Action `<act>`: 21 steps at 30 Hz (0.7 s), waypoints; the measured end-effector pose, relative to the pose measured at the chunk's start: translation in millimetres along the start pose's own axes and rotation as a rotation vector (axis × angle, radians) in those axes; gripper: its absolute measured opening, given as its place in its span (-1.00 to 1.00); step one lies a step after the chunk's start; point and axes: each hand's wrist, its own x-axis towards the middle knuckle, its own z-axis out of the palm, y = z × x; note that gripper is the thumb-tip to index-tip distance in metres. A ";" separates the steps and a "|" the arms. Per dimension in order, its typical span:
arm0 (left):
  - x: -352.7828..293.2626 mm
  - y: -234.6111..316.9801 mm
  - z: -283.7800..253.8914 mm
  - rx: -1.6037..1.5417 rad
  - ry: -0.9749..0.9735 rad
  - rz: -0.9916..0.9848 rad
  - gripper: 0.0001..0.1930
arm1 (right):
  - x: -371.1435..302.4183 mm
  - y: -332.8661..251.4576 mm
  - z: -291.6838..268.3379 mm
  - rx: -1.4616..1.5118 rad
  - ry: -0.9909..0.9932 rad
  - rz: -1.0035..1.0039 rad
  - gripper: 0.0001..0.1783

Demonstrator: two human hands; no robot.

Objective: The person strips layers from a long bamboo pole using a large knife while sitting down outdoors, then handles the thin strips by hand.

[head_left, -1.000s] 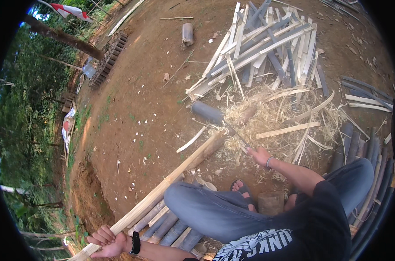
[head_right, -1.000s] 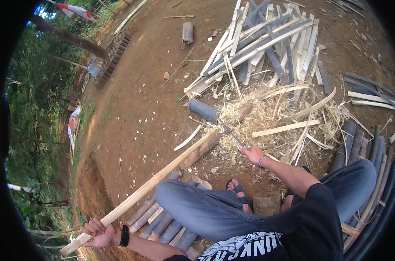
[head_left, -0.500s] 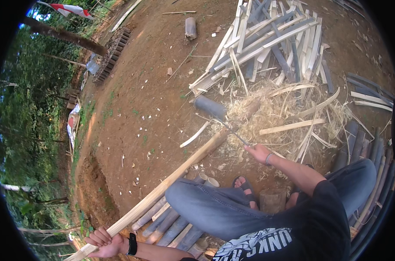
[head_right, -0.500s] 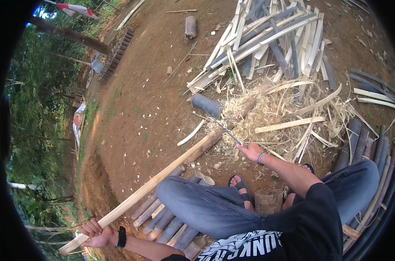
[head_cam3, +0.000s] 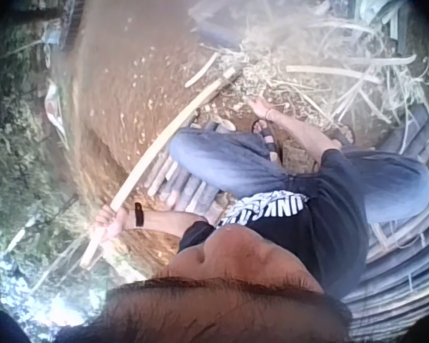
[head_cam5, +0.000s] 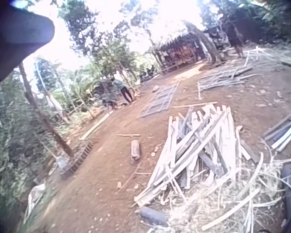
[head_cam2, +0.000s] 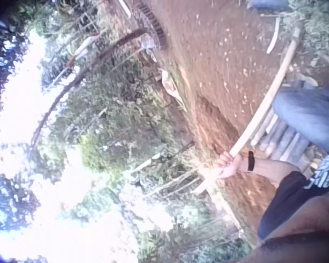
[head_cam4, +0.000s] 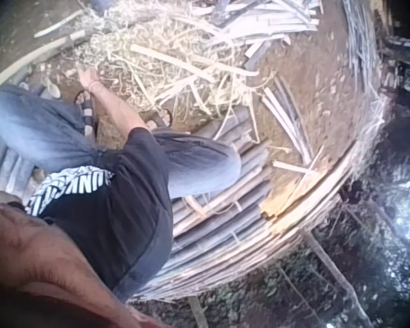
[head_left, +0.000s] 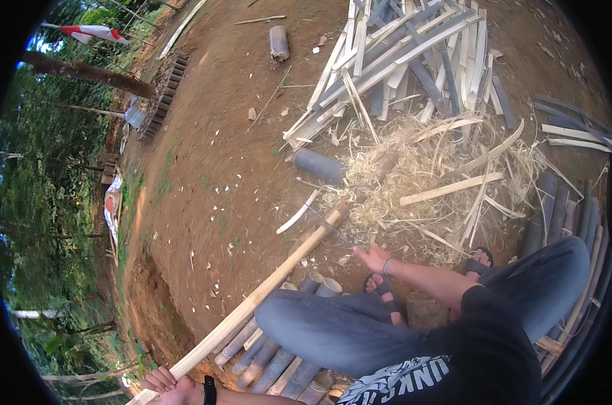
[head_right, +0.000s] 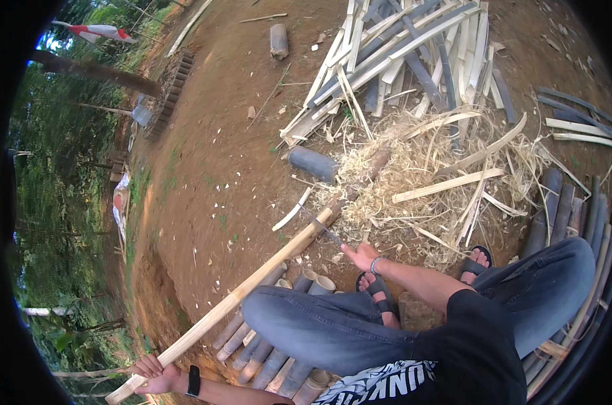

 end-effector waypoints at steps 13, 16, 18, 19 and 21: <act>16.1 -8.5 11.7 0.211 0.217 0.031 -0.29 | 39.2 35.5 -23.8 -0.138 0.038 0.098 -0.04; 19.1 -7.5 -4.5 0.182 0.181 0.021 -0.29 | 24.1 29.9 -10.3 -0.072 -0.012 0.088 -0.03; 23.7 -7.2 -10.9 0.158 0.162 0.006 -0.28 | 31.5 53.3 -16.5 -0.018 -0.007 0.112 -0.02; 26.6 -9.3 -12.7 0.142 0.151 -0.001 -0.28 | 38.1 63.1 -18.7 0.010 -0.001 0.122 -0.02; 31.8 -13.1 -25.7 0.174 0.206 -0.019 -0.26 | 29.7 47.0 -22.9 -0.028 -0.029 0.119 -0.01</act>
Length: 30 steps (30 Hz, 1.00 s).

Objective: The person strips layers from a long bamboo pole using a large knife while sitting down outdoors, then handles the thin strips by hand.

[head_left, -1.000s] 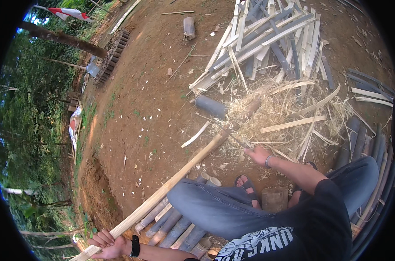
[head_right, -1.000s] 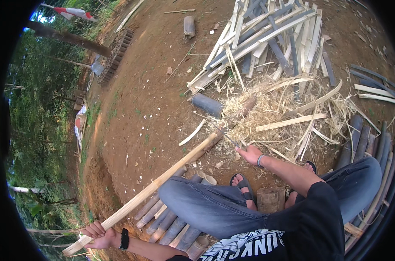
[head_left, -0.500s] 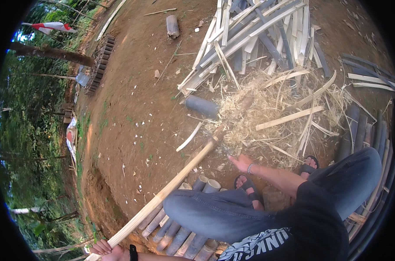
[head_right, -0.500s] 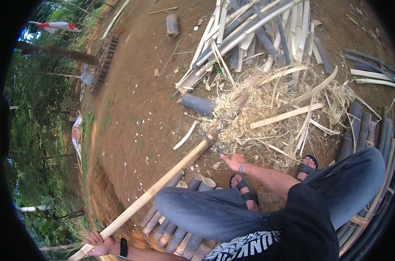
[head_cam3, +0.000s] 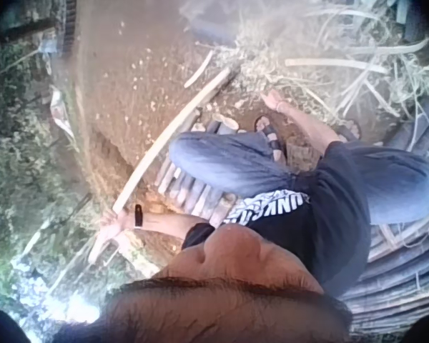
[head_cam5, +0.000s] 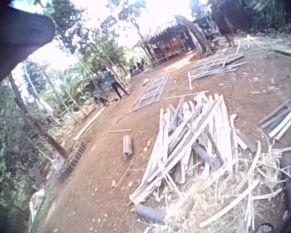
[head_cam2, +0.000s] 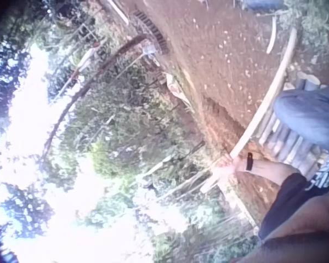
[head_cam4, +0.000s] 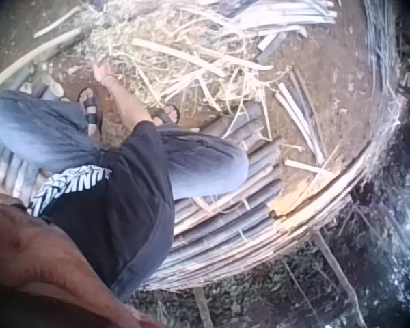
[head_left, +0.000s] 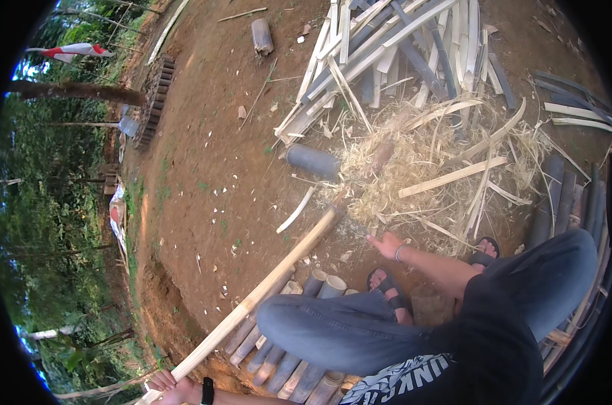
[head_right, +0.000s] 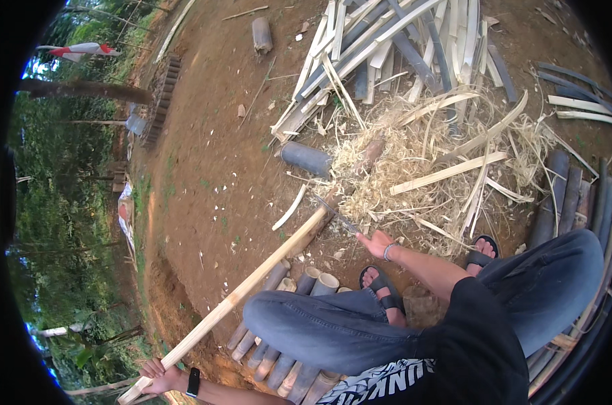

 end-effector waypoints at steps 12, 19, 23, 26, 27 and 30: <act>14.6 -13.2 38.0 0.002 0.115 -0.003 -0.29 | -28.4 -47.0 23.4 -0.074 -0.063 -0.185 -0.06; 11.6 -15.4 57.5 0.018 0.256 0.026 -0.34 | -6.1 -39.9 15.1 0.153 0.032 0.043 -0.09; 11.4 -19.6 93.7 0.004 0.343 0.027 -0.33 | -51.0 -96.1 35.9 0.208 -0.022 -0.122 -0.08; 12.7 -15.0 110.0 -0.019 0.294 0.027 -0.32 | -104.5 -154.7 60.0 0.116 -0.184 -0.424 -0.06; 14.7 -17.7 115.9 -0.012 0.317 0.024 -0.32 | -122.0 -170.4 67.8 0.124 -0.167 -0.529 -0.10; 19.1 -16.6 119.7 -0.012 0.389 -0.003 -0.33 | -155.7 -183.6 71.8 -0.015 -0.128 -0.653 -0.17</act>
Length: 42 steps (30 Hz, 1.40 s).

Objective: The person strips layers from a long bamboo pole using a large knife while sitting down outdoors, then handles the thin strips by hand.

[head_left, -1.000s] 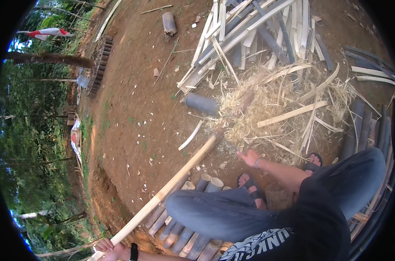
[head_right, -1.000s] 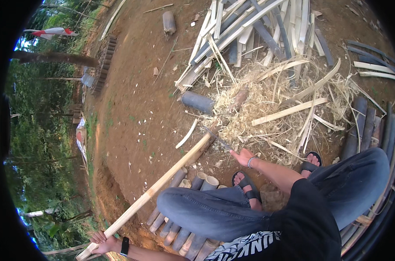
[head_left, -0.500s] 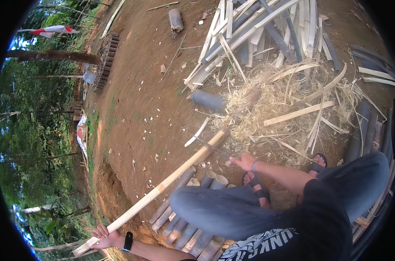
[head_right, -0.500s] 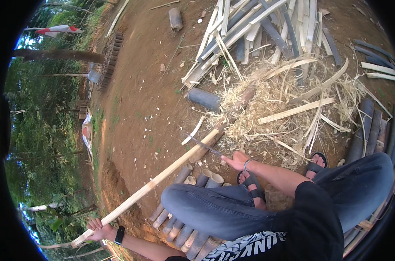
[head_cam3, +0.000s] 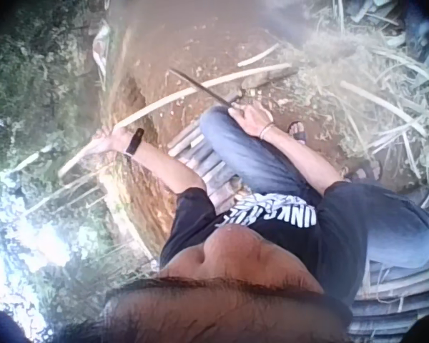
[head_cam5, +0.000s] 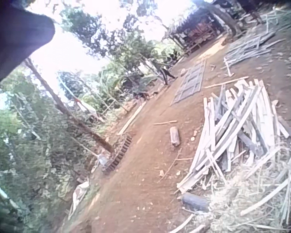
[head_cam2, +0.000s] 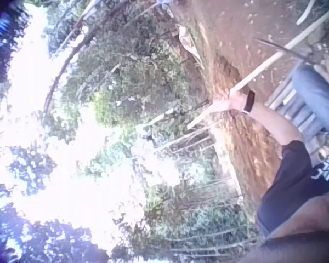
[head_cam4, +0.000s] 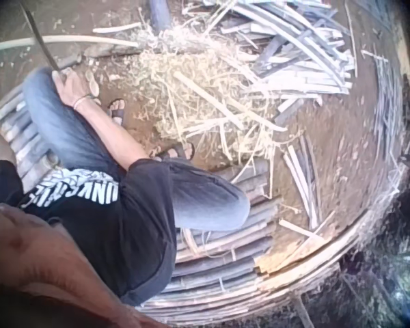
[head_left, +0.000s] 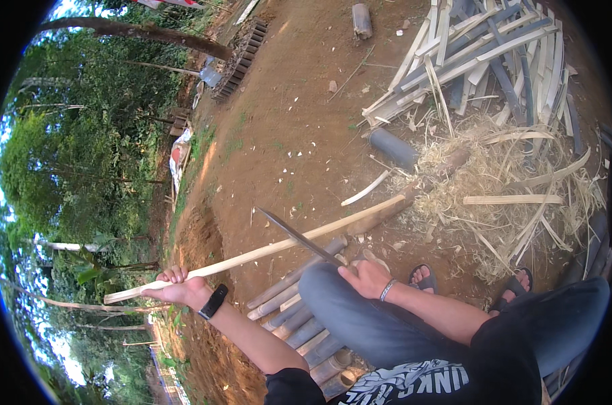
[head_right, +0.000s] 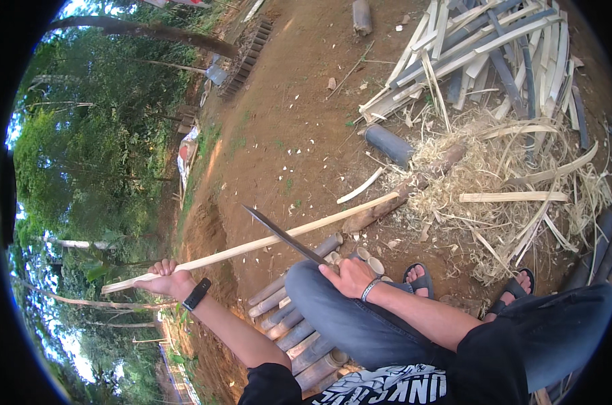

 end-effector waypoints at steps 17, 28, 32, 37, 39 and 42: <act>-26.2 -6.1 92.6 -0.134 -0.237 -0.138 -0.42 | 4.5 -13.6 -58.8 0.398 0.140 0.121 -0.25; -61.0 -16.7 177.2 -0.063 -0.560 -0.304 -0.37 | -19.5 -99.1 -79.1 0.827 0.086 0.051 -0.33; -72.5 -22.6 199.8 -0.056 -0.605 -0.325 -0.40 | -14.5 -74.0 -69.8 0.671 0.165 0.060 -0.36; -63.3 -32.4 191.3 0.001 -0.579 -0.321 -0.41 | -3.1 8.7 -50.3 0.630 0.208 0.353 -0.39; -67.0 -33.8 199.5 -0.062 -0.637 -0.339 -0.40 | -8.5 16.5 -59.6 0.597 0.235 0.440 -0.43; -71.5 -31.8 206.6 -0.144 -0.757 -0.352 -0.40 | -14.1 20.8 -82.0 0.506 0.272 0.393 -0.47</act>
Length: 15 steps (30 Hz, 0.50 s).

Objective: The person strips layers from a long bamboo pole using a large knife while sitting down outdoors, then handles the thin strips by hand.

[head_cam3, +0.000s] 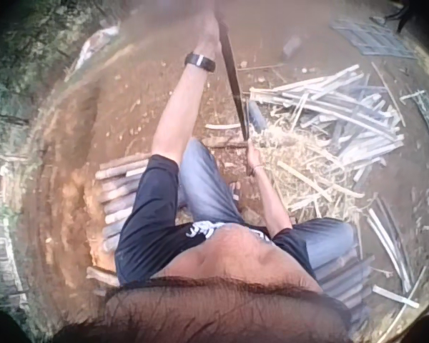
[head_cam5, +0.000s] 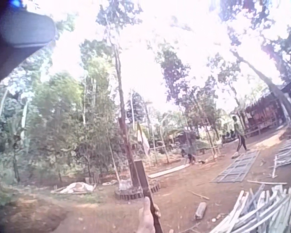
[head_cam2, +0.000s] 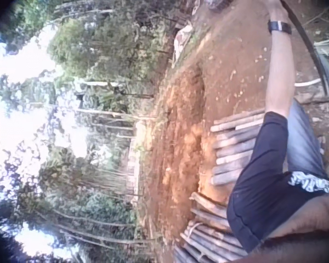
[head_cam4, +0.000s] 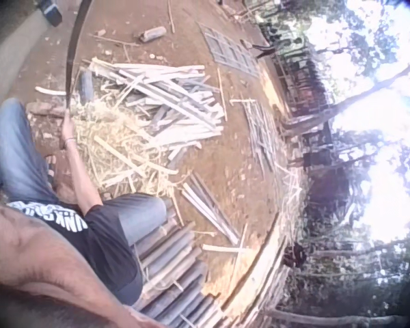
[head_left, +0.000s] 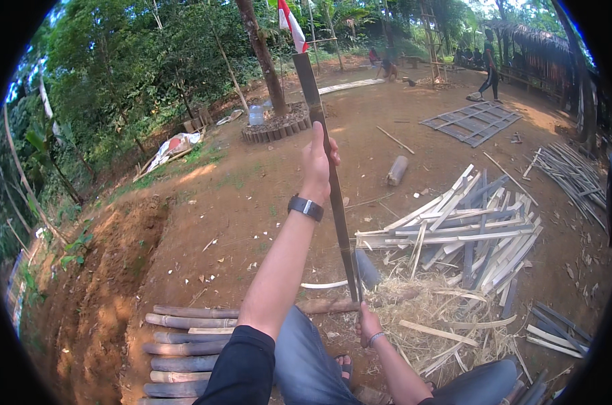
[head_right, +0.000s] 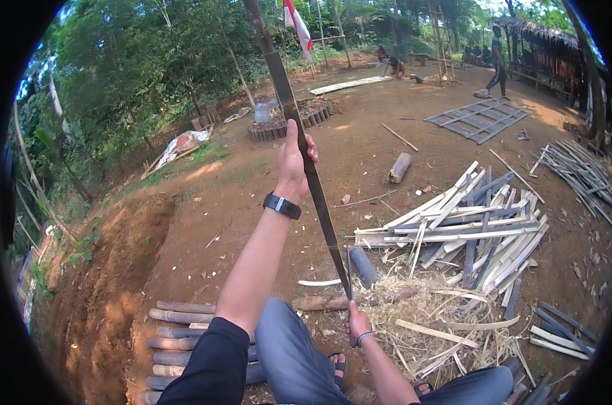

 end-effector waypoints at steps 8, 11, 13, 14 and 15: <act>-13.0 -10.8 26.7 -0.182 -0.308 -0.057 -0.60 | 53.3 25.0 -125.9 -0.857 0.392 -0.240 -0.35; -19.9 -2.2 17.3 -0.106 -0.328 -0.038 -0.73 | 46.3 57.2 -113.9 -0.986 0.457 -0.079 -0.34; -23.2 0.5 34.6 -0.095 -0.340 0.003 -0.77 | 54.5 102.1 -132.5 -1.091 0.399 -0.030 -0.39; -28.1 2.2 38.4 -0.044 -0.326 0.014 -0.77 | 51.2 108.1 -131.5 -1.157 0.354 0.001 -0.37; -33.0 3.6 42.7 0.005 -0.313 0.026 -0.76 | 53.1 107.0 -134.0 -1.178 0.296 -0.001 -0.35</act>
